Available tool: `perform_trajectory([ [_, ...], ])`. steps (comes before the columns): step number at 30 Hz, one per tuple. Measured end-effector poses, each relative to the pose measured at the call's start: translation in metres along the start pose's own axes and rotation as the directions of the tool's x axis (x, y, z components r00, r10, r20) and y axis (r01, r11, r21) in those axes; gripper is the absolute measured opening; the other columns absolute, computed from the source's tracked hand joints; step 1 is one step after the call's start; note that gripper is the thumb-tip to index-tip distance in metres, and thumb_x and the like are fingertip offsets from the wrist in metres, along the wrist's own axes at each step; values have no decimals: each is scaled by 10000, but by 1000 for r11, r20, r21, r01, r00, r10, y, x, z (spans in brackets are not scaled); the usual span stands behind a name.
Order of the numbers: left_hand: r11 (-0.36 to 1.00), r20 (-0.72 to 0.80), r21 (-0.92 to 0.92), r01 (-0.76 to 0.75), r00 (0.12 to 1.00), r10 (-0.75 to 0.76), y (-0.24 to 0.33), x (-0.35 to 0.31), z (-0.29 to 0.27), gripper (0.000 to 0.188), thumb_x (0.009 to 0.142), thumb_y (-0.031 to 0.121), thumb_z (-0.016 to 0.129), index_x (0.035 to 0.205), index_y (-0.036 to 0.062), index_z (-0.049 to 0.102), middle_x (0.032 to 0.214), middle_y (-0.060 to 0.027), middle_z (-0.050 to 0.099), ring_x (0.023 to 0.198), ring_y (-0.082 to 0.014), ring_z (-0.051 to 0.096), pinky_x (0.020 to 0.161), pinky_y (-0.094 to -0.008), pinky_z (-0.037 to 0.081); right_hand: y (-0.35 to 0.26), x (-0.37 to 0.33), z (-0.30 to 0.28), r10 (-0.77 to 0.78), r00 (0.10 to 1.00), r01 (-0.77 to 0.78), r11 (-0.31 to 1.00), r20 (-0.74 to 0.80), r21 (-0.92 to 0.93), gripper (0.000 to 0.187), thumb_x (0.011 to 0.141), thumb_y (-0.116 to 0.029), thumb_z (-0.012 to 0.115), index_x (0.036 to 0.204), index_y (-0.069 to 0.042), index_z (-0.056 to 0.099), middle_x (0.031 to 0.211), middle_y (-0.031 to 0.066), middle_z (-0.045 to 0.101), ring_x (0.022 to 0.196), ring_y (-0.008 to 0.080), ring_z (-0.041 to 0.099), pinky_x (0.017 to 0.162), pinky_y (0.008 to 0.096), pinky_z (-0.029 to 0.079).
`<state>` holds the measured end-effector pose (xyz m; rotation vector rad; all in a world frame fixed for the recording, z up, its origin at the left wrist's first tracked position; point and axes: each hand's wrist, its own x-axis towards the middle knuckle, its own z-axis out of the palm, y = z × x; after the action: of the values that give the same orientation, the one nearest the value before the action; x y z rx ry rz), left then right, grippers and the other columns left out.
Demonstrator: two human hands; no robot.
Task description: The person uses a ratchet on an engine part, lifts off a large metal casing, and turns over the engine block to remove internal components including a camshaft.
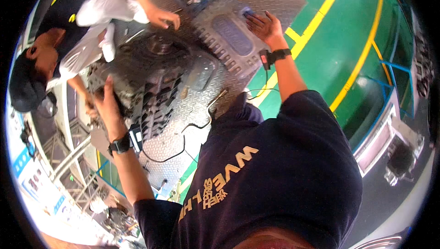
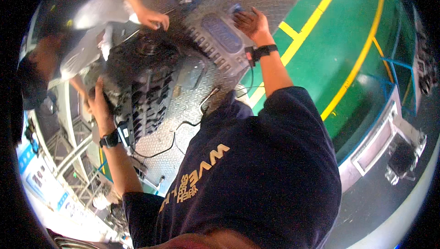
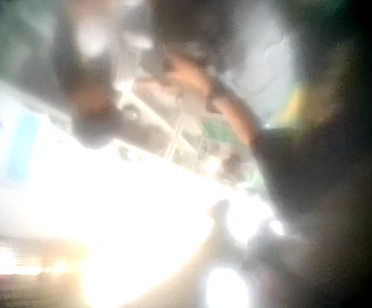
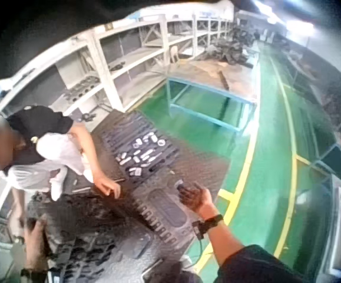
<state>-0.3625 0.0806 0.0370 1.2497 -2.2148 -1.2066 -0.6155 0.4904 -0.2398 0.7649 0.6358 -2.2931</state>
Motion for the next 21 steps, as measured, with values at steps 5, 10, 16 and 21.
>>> perform_trajectory([
  [5, 990, 95, -128, -65, 992, 77, 13, -7, -2, 455, 913, 329, 718, 1157, -39, 605, 1076, -65, 630, 967, -163, 563, 900, -273, 425, 98, 2, -25, 209, 973, -164, 925, 99, -342, 500, 1005, -363, 457, 1267, 60, 496, 1270, 225, 588, 1165, 383, 580, 1020, 510, 459],
  [10, 995, 89, -33, -99, 991, 101, 22, -32, -26, 465, 916, 309, 722, 1209, -31, 599, 1102, -78, 662, 984, -136, 592, 909, -286, 461, 203, -19, -89, 535, 836, -533, 737, -124, -415, 426, 992, -419, 500, 1168, -38, 571, 1100, 150, 646, 1011, 291, 635, 876, 492, 533],
  [16, 966, -19, -223, -128, 992, 127, 30, -76, -61, 422, 932, 166, 695, 1258, -42, 526, 1247, -153, 634, 1147, -175, 587, 951, -300, 482, 208, -9, -108, 501, 823, -550, 586, -267, -595, 617, 932, -429, 543, 1345, 4, 394, 1269, 229, 535, 1145, 425, 555, 943, 558, 500],
  [21, 875, -195, -431, -221, 969, 148, 40, -155, -89, 318, 935, 127, 640, 1198, -33, 561, 1142, -146, 666, 1112, -231, 634, 950, -340, 502, 148, -24, -3, 360, 918, -275, 271, -168, -922, 468, 972, -387, 482, 1253, -17, 542, 1246, 177, 561, 1089, 301, 608, 914, 412, 515],
])
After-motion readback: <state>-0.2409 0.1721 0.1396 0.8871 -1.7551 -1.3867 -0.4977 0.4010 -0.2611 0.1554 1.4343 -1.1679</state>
